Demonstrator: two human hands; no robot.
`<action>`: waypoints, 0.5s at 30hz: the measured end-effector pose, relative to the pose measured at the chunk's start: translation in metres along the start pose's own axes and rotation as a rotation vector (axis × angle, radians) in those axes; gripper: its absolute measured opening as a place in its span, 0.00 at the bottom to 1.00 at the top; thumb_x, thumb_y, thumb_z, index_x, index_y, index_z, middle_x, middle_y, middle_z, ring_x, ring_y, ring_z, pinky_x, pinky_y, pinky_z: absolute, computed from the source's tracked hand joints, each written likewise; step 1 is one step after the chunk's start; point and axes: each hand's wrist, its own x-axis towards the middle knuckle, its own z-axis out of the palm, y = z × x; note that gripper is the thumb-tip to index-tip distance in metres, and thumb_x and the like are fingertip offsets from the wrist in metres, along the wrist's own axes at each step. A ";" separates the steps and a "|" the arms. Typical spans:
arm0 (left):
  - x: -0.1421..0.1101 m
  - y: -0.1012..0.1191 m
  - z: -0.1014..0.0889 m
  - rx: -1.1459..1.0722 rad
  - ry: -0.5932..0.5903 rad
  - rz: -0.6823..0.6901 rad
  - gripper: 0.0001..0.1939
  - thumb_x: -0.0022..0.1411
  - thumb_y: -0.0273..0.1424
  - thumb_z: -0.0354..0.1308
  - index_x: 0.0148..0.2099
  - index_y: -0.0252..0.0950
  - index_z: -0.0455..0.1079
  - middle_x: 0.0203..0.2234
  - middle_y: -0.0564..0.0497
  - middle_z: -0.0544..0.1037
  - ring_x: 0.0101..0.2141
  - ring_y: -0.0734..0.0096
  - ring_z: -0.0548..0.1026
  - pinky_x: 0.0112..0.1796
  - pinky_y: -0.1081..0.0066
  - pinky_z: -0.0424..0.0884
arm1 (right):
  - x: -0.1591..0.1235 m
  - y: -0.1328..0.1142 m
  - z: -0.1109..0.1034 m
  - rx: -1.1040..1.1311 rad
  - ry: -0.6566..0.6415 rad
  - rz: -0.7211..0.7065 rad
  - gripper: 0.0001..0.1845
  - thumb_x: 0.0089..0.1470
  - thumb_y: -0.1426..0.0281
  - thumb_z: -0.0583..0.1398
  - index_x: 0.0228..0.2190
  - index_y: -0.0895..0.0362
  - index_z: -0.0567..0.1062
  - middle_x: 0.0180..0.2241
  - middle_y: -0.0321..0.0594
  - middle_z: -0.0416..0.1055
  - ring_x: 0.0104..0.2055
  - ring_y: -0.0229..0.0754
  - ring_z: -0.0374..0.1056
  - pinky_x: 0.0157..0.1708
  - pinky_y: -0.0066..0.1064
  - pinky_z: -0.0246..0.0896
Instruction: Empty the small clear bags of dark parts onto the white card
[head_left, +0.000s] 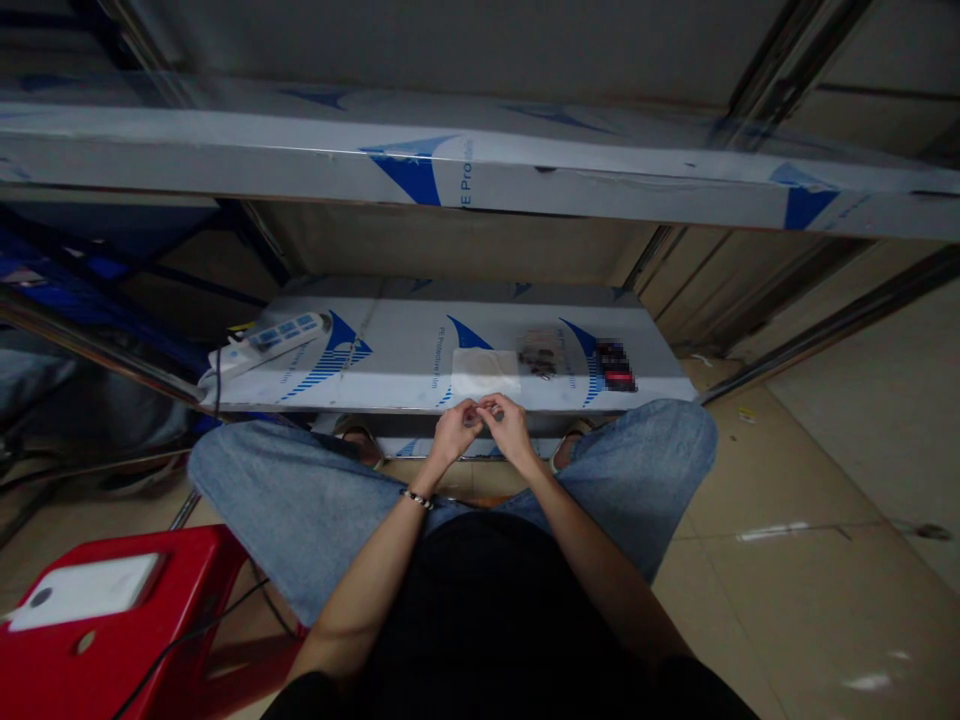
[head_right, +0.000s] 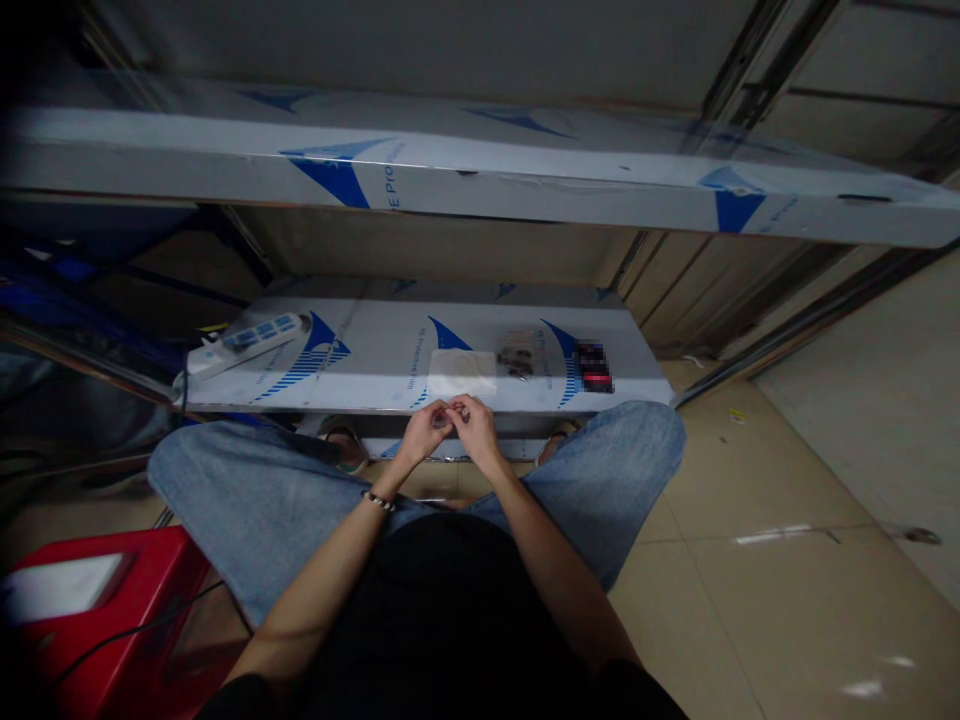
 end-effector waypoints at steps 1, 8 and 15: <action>0.000 0.000 0.000 -0.002 0.004 0.000 0.10 0.59 0.30 0.60 0.43 0.36 0.76 0.33 0.49 0.80 0.34 0.66 0.76 0.37 0.72 0.69 | 0.000 -0.001 0.000 -0.011 -0.006 -0.018 0.05 0.56 0.69 0.63 0.35 0.54 0.80 0.35 0.40 0.78 0.38 0.46 0.73 0.39 0.35 0.68; 0.002 -0.001 0.002 0.013 -0.020 -0.028 0.07 0.57 0.28 0.58 0.39 0.35 0.74 0.30 0.51 0.78 0.32 0.69 0.74 0.37 0.72 0.67 | 0.001 -0.008 -0.004 -0.049 -0.026 -0.052 0.06 0.56 0.69 0.64 0.28 0.53 0.80 0.31 0.40 0.77 0.38 0.47 0.71 0.42 0.37 0.66; 0.007 0.001 0.001 -0.361 -0.013 -0.087 0.08 0.53 0.26 0.59 0.38 0.33 0.73 0.31 0.49 0.79 0.34 0.69 0.76 0.41 0.70 0.71 | 0.008 -0.003 -0.015 -0.024 0.031 0.028 0.09 0.59 0.68 0.60 0.32 0.51 0.82 0.35 0.42 0.77 0.42 0.50 0.70 0.46 0.41 0.66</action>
